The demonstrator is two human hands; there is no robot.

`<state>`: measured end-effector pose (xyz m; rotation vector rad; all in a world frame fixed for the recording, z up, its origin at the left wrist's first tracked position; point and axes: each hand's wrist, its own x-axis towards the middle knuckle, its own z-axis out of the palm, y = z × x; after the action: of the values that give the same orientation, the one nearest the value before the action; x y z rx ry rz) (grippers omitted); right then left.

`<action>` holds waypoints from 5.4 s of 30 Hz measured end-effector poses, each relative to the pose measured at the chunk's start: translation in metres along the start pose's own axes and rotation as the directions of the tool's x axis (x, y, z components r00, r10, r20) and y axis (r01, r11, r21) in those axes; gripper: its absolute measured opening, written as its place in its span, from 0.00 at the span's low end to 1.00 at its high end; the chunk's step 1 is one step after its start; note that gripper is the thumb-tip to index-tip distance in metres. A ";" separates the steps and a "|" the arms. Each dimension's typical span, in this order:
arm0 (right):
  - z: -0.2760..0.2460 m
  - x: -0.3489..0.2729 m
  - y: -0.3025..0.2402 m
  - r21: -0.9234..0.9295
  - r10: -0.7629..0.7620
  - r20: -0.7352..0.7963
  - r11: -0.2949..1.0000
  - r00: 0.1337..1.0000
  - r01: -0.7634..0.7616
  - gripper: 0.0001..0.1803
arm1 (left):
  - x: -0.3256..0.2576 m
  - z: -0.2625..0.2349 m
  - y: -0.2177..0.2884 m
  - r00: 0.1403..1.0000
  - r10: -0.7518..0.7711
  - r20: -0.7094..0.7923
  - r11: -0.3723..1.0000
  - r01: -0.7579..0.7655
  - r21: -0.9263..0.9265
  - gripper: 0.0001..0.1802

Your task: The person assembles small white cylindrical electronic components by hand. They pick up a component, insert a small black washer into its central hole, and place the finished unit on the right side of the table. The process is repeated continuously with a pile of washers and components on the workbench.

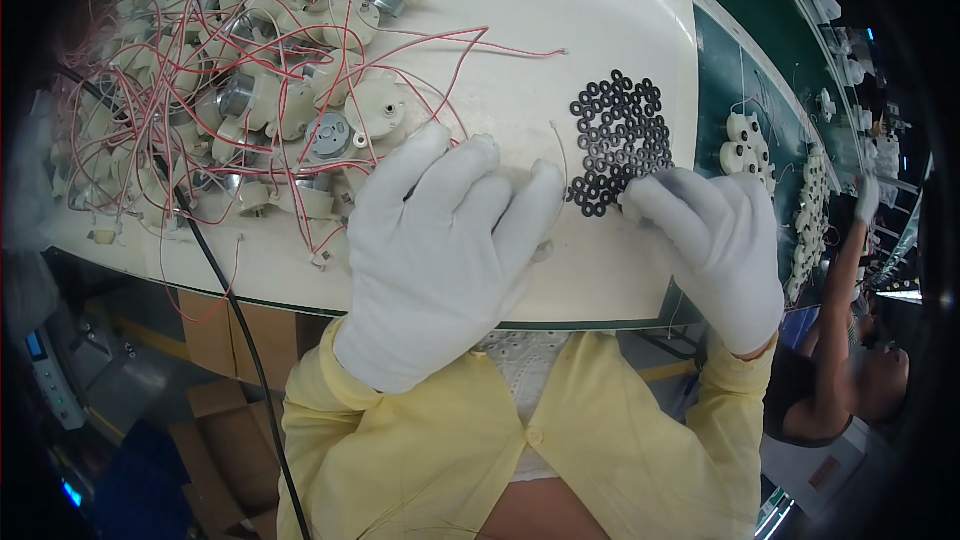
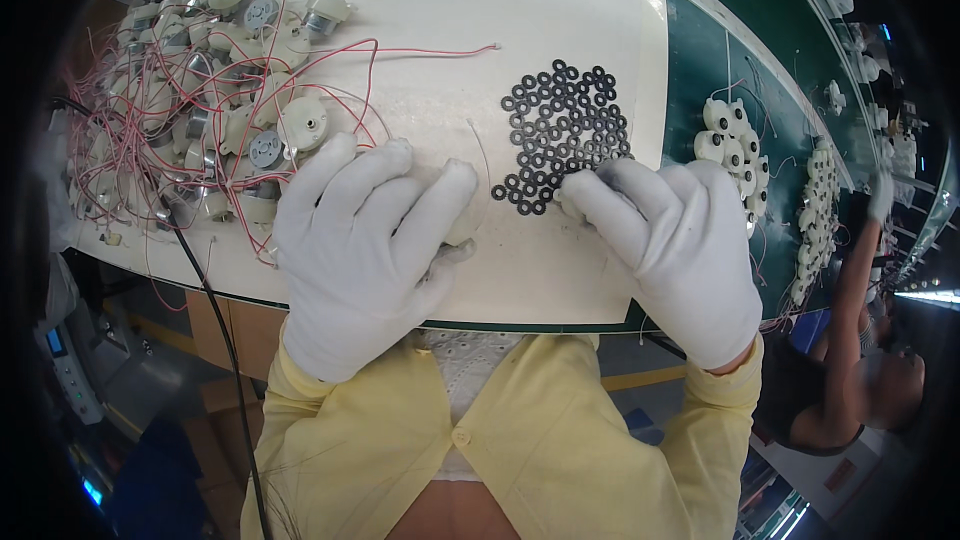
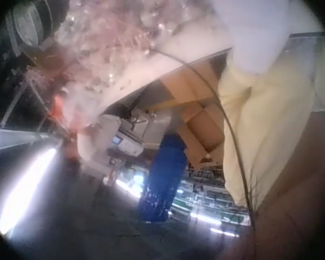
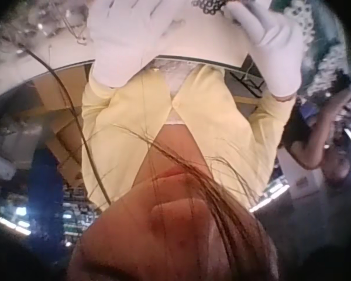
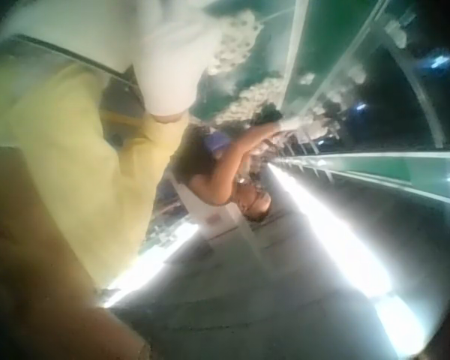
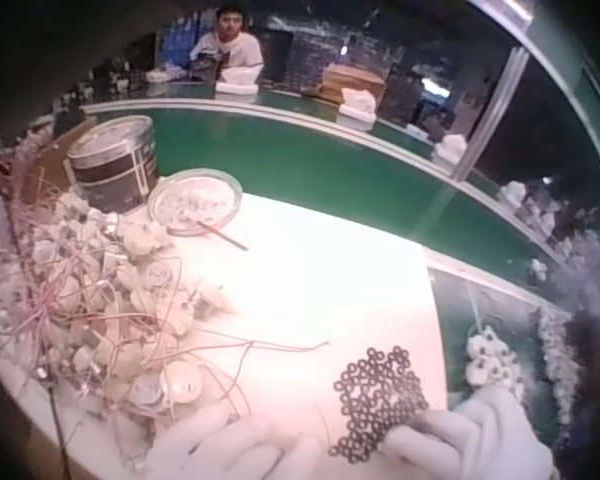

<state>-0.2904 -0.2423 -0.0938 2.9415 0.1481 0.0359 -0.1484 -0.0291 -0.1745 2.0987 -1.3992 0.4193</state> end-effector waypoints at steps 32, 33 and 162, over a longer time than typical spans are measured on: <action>0.008 -0.054 -0.017 -0.095 0.170 -0.019 0.981 0.985 -0.171 0.24 | -0.003 0.001 -0.002 0.998 0.060 -0.027 0.997 -0.058 0.048 0.32; 0.002 -0.060 -0.024 -0.066 0.201 0.033 0.978 0.979 -0.198 0.24 | -0.003 -0.001 -0.001 0.998 0.061 -0.005 0.997 -0.061 0.051 0.32; 0.034 -0.086 -0.006 -0.018 0.142 -0.173 0.989 0.975 -0.147 0.31 | -0.050 -0.027 -0.021 0.921 -0.327 -0.213 0.930 0.354 0.103 0.23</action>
<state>-0.3750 -0.2517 -0.1299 2.9092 -0.0422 0.3103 -0.1482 0.0306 -0.1865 2.2893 -0.8915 0.5715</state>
